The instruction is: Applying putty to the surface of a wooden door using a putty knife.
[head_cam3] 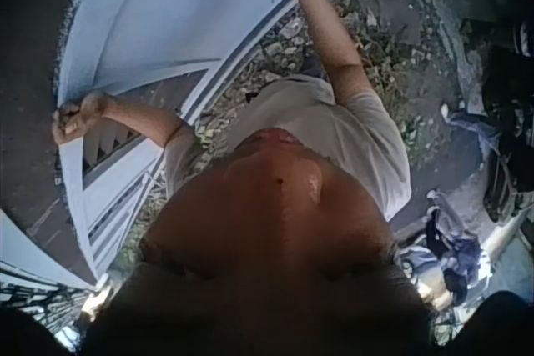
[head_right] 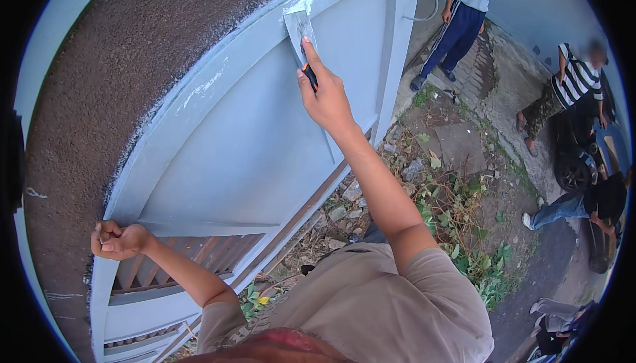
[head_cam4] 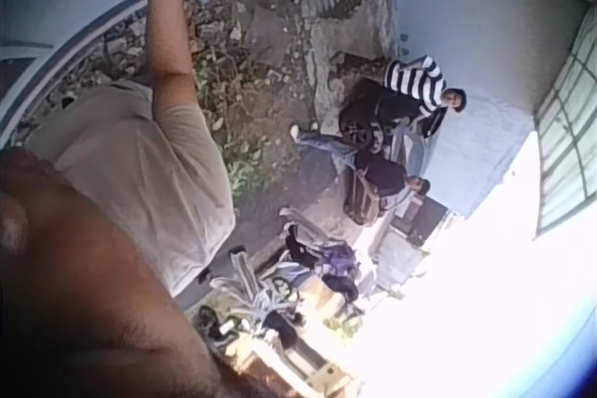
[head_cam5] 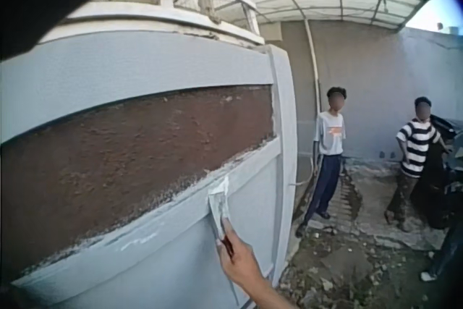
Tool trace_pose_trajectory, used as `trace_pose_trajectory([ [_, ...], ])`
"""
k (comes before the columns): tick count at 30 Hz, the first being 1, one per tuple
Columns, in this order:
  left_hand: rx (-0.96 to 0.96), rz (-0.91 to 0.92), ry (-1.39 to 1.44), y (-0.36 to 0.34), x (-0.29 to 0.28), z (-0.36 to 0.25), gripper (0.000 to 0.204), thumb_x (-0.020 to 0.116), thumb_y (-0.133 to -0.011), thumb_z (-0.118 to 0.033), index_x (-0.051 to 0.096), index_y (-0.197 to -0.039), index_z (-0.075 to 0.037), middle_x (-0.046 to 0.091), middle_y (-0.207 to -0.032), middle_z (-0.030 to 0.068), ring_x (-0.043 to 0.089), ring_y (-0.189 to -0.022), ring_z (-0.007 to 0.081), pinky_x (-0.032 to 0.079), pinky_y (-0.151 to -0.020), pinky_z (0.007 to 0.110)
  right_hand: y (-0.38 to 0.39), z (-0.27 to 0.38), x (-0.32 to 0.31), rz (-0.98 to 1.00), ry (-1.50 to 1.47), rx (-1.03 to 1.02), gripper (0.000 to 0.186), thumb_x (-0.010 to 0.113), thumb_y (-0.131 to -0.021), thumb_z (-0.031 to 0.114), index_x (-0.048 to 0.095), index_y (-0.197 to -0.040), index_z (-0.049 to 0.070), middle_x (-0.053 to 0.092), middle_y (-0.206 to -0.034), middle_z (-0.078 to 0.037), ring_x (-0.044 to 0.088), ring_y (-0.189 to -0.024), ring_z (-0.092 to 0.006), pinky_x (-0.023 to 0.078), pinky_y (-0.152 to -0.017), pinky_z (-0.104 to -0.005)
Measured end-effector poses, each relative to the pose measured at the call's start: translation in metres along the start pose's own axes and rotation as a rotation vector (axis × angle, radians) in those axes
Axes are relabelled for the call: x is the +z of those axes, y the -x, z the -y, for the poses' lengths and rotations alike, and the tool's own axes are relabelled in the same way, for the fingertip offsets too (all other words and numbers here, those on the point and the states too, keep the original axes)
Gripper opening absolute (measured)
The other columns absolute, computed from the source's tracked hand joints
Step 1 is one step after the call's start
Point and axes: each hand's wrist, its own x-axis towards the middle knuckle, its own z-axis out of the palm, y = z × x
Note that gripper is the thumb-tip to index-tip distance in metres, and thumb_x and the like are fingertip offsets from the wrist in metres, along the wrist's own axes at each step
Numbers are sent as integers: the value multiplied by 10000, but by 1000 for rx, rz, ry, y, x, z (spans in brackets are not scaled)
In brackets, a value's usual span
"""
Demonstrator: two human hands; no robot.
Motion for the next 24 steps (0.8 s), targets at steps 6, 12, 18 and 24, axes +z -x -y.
trace_pose_trajectory([
  [6, -4, 10, -52, -4, 3, -5, 406, 264, -1083, -341, 475, -993, -6, 304, -562, 2, 205, -495, 88, 210, -484, 235, -33, 23, -1, -79, 27, -51, 572, 575, -969, 120, 392, -1509, 157, 582, -752, -115, 541, -636, -190, 468, -672, -289],
  [12, -12, -5, -40, 0, 7, -2, 407, 254, -1084, -338, 472, -984, -10, 324, -561, 0, 220, -482, 83, 196, -469, 235, -18, 11, -5, -137, -12, -51, 556, 592, -964, 147, 416, -1491, 140, 607, -753, -128, 584, -643, -223, 482, -653, -331],
  [18, -40, -19, -57, -1, 0, 1, 394, 255, -1086, -329, 471, -981, -16, 349, -568, 8, 222, -472, 81, 188, -463, 227, 35, 0, 0, -17, -40, 77, 524, 587, -992, 192, 431, -1489, 139, 638, -798, -112, 516, -636, -127, 471, -647, -273],
  [24, -50, -35, -102, -3, 2, -2, 346, 264, -1079, -276, 462, -990, -6, 320, -559, 3, 188, -460, 81, 210, -459, 221, 26, 13, 2, -42, -136, 48, 486, 564, -1009, 193, 450, -1480, 154, 577, -736, -66, 470, -606, -114, 445, -617, -258],
])
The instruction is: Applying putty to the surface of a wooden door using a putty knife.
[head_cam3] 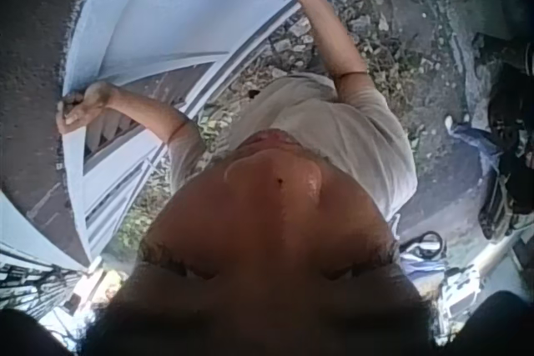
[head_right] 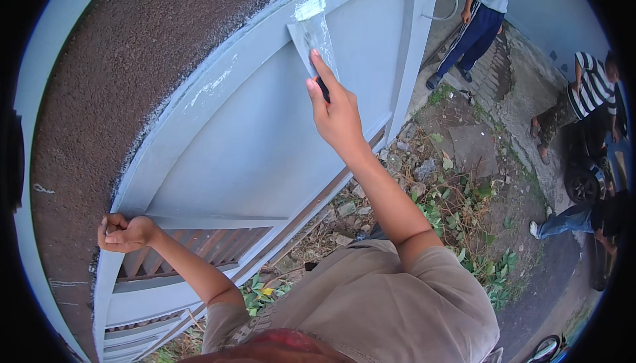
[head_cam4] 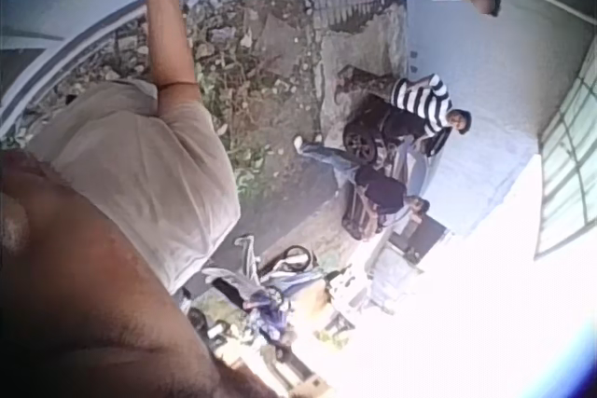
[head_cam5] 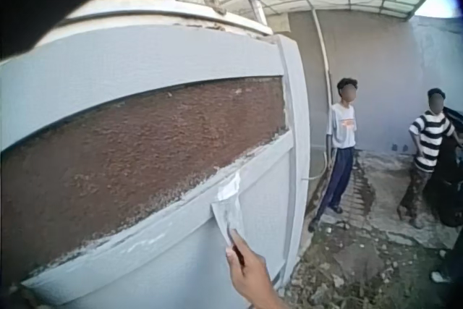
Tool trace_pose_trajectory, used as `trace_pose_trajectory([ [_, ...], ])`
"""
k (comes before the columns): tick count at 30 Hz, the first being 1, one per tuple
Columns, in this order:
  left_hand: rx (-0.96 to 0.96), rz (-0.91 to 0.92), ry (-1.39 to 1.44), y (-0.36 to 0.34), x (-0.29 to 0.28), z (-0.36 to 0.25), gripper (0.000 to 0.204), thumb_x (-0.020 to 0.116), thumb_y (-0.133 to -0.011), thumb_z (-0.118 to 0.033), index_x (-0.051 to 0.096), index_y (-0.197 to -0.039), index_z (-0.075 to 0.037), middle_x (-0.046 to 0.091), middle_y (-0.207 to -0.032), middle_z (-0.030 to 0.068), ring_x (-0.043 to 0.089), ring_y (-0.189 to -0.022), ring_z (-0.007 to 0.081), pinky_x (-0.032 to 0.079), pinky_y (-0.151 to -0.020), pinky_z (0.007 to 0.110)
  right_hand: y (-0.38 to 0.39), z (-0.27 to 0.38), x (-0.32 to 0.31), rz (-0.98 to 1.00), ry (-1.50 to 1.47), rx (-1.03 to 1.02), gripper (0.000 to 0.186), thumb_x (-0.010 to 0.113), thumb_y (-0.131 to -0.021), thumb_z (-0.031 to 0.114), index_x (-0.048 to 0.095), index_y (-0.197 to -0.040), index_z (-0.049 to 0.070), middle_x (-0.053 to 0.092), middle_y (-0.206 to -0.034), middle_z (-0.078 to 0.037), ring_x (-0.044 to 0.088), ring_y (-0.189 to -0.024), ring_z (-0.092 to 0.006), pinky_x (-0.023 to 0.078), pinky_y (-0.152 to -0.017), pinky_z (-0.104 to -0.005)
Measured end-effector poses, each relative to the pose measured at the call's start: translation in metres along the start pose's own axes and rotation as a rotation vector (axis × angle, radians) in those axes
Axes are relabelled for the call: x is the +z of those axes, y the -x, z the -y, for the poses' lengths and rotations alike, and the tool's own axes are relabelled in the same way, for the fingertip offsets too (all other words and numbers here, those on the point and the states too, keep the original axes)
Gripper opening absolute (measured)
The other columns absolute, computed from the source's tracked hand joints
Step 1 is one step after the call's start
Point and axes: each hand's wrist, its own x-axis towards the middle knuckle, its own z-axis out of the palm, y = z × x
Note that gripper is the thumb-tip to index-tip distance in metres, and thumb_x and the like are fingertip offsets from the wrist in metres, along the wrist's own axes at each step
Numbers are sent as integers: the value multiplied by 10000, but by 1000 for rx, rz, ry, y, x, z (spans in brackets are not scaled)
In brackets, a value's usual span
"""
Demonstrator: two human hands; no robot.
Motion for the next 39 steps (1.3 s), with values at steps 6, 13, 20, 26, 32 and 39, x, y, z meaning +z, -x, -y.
trace_pose_trajectory([
  [6, -5, -8, -4, 4, -4, 4, 332, 267, -1078, -262, 457, -1002, -1, 342, -559, 10, 192, -456, 82, 210, -456, 225, -19, 14, -5, -37, 84, 23, 460, 549, -1021, 248, 468, -1464, 155, 588, -689, -77, 479, -562, -147, 448, -582, -297],
  [13, 1, -25, -12, 4, 9, -3, 332, 268, -1077, -266, 454, -1001, -2, 347, -556, 13, 187, -457, 87, 205, -451, 231, -34, 11, -26, 80, 310, 130, 459, 559, -1016, 268, 473, -1464, 212, 664, -760, -136, 591, -620, -159, 480, -608, -318],
  [20, 3, -19, -18, 4, 0, 1, 368, 274, -1087, -308, 463, -987, -8, 392, -568, 17, 241, -455, 77, 185, -425, 216, -18, -4, -40, 36, 214, 14, 452, 589, -999, 263, 503, -1442, 236, 671, -779, -148, 586, -604, -219, 497, -645, -316],
  [26, 5, 3, -11, 3, 3, -2, 372, 271, -1088, -311, 462, -984, -9, 392, -567, 15, 237, -452, 74, 184, -423, 216, -35, -5, -24, 31, 244, -14, 451, 570, -1011, 270, 494, -1453, 219, 665, -819, -117, 530, -624, -146, 467, -642, -280],
  [32, 55, 10, -31, 1, 2, 2, 372, 264, -1089, -308, 460, -978, -12, 365, -559, 4, 230, -451, 72, 185, -424, 218, -19, -6, -21, 29, 186, 33, 461, 557, -1013, 290, 479, -1461, 220, 674, -797, -162, 595, -606, -209, 495, -648, -326],
  [39, 45, 15, -16, 0, 3, -5, 356, 262, -1090, -284, 457, -984, -6, 359, -562, 3, 222, -452, 81, 195, -435, 225, -29, 1, -15, 22, 200, 88, 482, 551, -1016, 302, 455, -1477, 202, 655, -749, -160, 585, -582, -225, 483, -623, -351],
])
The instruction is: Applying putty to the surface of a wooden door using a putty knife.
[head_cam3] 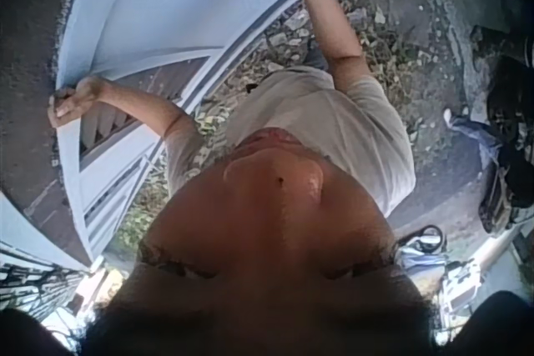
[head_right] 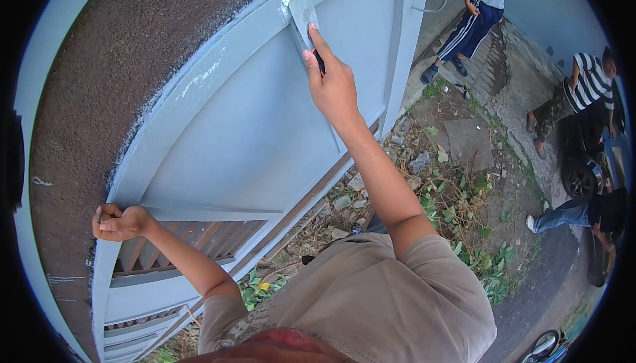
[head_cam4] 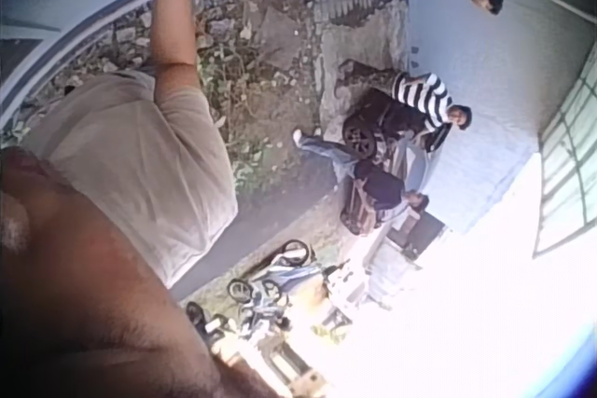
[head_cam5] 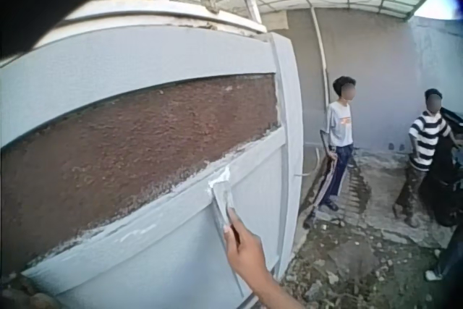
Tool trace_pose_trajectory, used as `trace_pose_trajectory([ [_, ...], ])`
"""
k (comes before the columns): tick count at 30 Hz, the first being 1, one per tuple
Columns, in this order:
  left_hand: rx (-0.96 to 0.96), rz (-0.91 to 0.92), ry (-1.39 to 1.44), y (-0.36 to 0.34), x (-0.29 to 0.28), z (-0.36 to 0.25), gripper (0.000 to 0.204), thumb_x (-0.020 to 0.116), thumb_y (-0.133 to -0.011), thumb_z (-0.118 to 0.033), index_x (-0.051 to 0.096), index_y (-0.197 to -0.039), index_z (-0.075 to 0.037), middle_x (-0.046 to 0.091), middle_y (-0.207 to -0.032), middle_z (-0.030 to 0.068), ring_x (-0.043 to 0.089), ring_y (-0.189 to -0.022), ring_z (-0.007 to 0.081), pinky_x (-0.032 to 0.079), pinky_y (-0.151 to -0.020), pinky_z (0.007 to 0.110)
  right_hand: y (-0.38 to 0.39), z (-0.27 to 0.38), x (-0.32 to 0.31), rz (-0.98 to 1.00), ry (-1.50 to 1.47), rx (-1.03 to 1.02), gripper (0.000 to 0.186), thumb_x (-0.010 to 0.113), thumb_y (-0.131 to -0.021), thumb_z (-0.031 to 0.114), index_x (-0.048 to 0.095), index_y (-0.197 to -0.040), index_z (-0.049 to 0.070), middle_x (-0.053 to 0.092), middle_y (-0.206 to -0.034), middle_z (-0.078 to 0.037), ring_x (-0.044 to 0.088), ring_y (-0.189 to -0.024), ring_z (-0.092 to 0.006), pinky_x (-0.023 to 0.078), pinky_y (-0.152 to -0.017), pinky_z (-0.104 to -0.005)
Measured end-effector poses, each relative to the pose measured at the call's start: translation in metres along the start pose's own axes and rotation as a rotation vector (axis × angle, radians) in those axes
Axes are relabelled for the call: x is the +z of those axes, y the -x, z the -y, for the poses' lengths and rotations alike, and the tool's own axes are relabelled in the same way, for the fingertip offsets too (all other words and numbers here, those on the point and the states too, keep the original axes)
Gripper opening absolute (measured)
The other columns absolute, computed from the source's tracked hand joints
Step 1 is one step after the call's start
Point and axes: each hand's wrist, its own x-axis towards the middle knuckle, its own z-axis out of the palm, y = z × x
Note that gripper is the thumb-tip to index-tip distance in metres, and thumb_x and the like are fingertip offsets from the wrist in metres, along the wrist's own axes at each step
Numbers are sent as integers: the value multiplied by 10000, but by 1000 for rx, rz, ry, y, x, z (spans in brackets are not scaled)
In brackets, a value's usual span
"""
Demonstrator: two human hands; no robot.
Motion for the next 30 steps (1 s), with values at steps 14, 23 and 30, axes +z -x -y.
trace_pose_trajectory([
  [14, -32, 26, 22, 4, 4, -1, 341, 277, -1092, -282, 445, -984, -6, 338, -580, 8, 226, -474, 88, 189, -446, 238, -1, -6, 15, -86, -40, -102, 465, 543, -1019, 276, 466, -1466, 173, 641, -729, -162, 569, -567, -225, 479, -605, -341],
  [23, -19, 32, 32, 3, -3, 1, 324, 276, -1090, -265, 444, -974, -13, 315, -583, 6, 212, -485, 85, 182, -446, 239, -6, -1, 3, -192, -65, -69, 480, 551, -1017, 281, 456, -1475, 177, 647, -753, -132, 554, -573, -207, 473, -602, -310],
  [30, -34, 12, 32, 0, 1, -1, 327, 276, -1090, -265, 449, -976, -13, 324, -583, 9, 212, -481, 82, 182, -449, 232, -7, -16, 8, -173, 70, -126, 509, 588, -994, 239, 450, -1482, 195, 659, -830, -123, 631, -676, -235, 505, -649, -350],
])
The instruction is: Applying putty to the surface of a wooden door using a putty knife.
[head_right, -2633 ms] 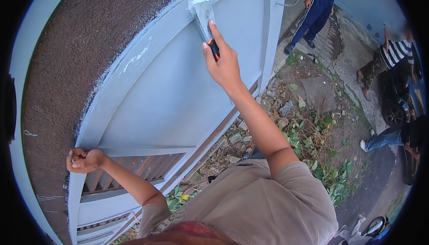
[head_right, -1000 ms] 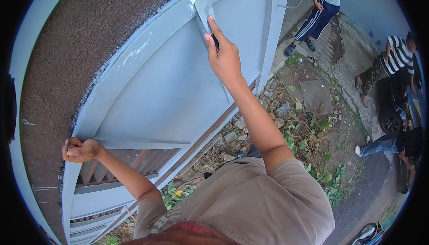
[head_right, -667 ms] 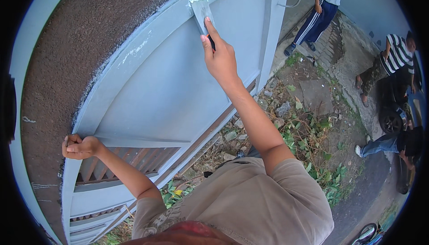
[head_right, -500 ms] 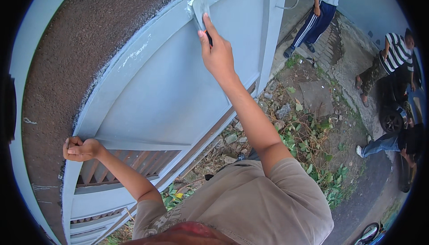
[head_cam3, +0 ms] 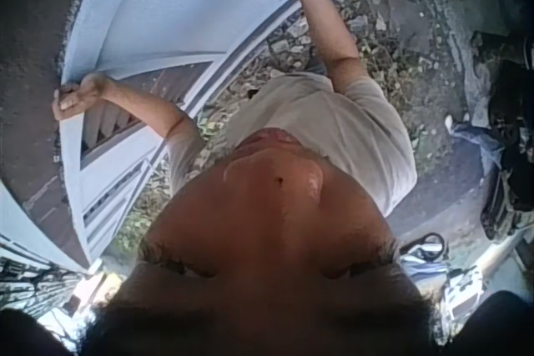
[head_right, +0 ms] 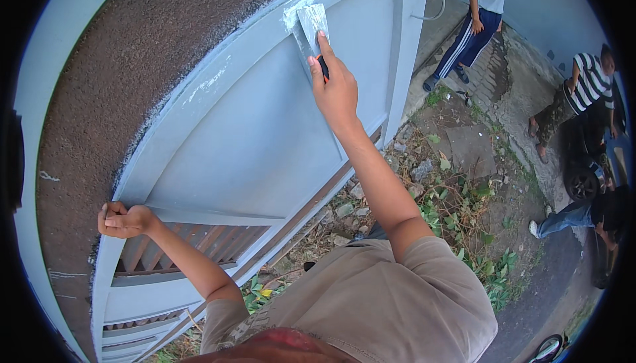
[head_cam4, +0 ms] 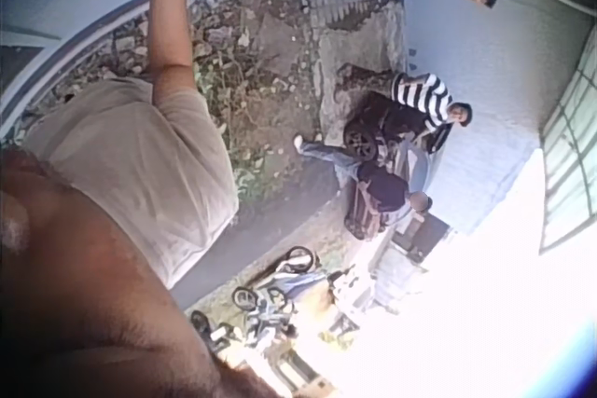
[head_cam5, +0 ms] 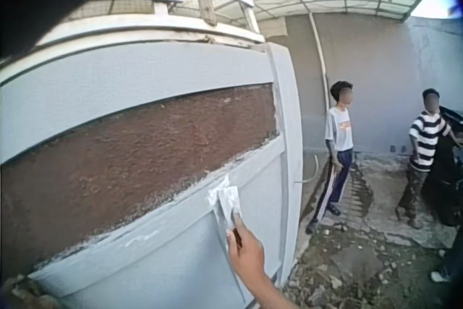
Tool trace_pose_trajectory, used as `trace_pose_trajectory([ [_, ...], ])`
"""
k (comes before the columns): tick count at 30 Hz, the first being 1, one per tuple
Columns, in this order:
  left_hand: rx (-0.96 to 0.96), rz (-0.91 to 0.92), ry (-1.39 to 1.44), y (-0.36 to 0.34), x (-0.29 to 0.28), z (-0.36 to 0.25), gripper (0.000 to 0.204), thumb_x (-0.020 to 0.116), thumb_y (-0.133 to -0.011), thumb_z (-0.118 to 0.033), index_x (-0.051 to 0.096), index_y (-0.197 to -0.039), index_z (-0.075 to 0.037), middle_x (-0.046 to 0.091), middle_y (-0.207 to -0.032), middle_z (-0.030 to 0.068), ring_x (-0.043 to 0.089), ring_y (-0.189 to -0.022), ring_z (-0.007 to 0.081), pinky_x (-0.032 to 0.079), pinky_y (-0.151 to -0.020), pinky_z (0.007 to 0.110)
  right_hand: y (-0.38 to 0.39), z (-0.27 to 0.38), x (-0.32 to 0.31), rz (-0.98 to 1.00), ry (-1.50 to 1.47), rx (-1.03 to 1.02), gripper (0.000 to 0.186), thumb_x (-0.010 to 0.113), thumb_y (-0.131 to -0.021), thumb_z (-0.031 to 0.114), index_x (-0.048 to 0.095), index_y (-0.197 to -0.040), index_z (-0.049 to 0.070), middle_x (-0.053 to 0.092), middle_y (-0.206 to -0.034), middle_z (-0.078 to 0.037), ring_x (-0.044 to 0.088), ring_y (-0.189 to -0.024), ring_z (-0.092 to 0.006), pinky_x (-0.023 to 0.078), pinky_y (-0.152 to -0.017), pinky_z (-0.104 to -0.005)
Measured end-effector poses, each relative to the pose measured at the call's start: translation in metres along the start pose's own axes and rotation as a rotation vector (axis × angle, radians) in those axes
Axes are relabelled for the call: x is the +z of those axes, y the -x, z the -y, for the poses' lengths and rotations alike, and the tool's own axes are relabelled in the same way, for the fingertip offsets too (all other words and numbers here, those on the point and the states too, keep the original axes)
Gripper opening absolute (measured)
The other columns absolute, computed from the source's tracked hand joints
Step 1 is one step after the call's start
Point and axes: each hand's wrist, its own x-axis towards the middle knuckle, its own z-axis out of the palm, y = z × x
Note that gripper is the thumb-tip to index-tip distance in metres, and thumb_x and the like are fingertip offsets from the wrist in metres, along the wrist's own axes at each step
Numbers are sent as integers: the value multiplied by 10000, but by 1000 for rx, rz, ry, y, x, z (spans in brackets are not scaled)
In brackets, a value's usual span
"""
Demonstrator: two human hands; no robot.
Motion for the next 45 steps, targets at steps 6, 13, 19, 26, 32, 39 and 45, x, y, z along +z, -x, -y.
trace_pose_trajectory([
  [6, 30, -6, -7, 1, 1, 1, 330, 283, -1089, -268, 454, -973, -11, 334, -578, 12, 218, -472, 81, 183, -449, 229, 7, -9, 19, -64, -9, -166, 531, 609, -981, 217, 444, -1484, 182, 667, -852, -109, 634, -699, -210, 507, -644, -338],
  [13, 21, -7, -1, 2, 0, 7, 313, 295, -1079, -263, 457, -1000, -7, 340, -570, 9, 211, -463, 84, 181, -447, 236, 8, -10, 5, -35, -83, -114, 512, 601, -989, 224, 455, -1477, 169, 679, -904, -130, 644, -741, -210, 522, -698, -328],
  [19, 17, -18, -22, 5, -4, 8, 300, 296, -1073, -240, 461, -1026, 6, 355, -572, 12, 214, -453, 85, 180, -443, 236, 20, -17, -2, 105, -163, 21, 485, 587, -996, 225, 475, -1463, 158, 688, -920, -160, 658, -772, -217, 517, -743, -324],
  [26, 9, -17, -14, 3, 1, 7, 284, 298, -1072, -232, 458, -1025, -1, 340, -573, 10, 216, -459, 85, 175, -443, 239, -18, 4, -1, 106, -121, -4, 456, 590, -996, 250, 509, -1442, 195, 676, -858, -113, 597, -674, -186, 507, -698, -308],
  [32, 34, -4, -36, 3, -2, 6, 310, 291, -1076, -258, 454, -1014, -2, 342, -566, 11, 217, -459, 84, 178, -441, 237, -13, 1, -22, 122, -166, 20, 456, 586, -1000, 238, 502, -1447, 207, 655, -808, -104, 531, -641, -122, 486, -669, -278],
  [39, 29, -16, -43, 1, -1, 6, 329, 287, -1078, -263, 464, -1010, 6, 345, -564, 2, 221, -450, 80, 184, -435, 232, 12, 2, -20, 202, -150, 145, 457, 577, -1007, 258, 492, -1454, 211, 677, -818, -113, 540, -628, -133, 480, -659, -281],
  [45, 42, -6, -59, 3, 3, 4, 333, 285, -1078, -262, 466, -1005, 8, 334, -563, 0, 218, -450, 81, 185, -433, 233, -1, 22, -20, 200, -140, 155, 462, 558, -1012, 312, 481, -1457, 217, 684, -826, -125, 574, -616, -198, 493, -662, -322],
])
